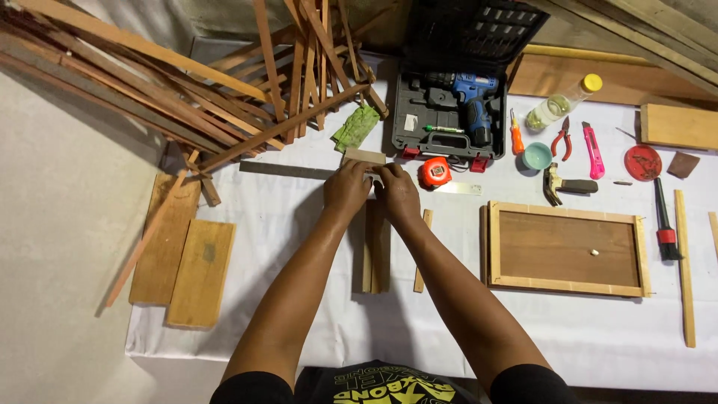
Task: The person aligns small wooden strips against a wooden block on the workbench, rubbing and pressing the pieces together by hand, then picks up thin strips and fits them along the edge of a wooden frame on the table.
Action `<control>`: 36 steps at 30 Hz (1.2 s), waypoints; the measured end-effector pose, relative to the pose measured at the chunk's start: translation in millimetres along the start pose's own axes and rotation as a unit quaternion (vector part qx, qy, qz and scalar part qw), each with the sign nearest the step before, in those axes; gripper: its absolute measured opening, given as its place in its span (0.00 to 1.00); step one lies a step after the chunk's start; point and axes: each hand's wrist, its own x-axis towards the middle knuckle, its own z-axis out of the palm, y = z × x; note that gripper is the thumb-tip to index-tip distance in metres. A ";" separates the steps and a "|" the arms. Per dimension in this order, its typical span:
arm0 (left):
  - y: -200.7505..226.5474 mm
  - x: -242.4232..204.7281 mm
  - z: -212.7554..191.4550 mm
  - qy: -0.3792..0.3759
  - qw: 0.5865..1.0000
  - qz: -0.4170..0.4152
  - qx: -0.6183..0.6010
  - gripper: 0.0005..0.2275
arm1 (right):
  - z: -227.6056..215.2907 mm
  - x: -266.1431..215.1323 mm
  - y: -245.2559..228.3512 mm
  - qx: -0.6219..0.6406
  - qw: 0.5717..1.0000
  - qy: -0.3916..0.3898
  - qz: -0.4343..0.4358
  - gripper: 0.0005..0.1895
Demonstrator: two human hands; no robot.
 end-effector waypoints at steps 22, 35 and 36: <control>-64.3 62.6 3.9 -0.087 0.984 0.134 0.075 0.23 | 32.2 57.5 12.0 -0.075 0.994 -0.076 0.025 0.17; -34.6 28.6 -29.4 -0.081 0.971 0.167 -0.149 0.14 | -10.0 23.2 7.1 0.068 0.997 0.036 0.000 0.10; -33.3 26.4 -28.6 -0.086 0.968 0.163 -0.173 0.12 | -11.3 21.0 12.0 0.103 0.993 0.059 -0.020 0.07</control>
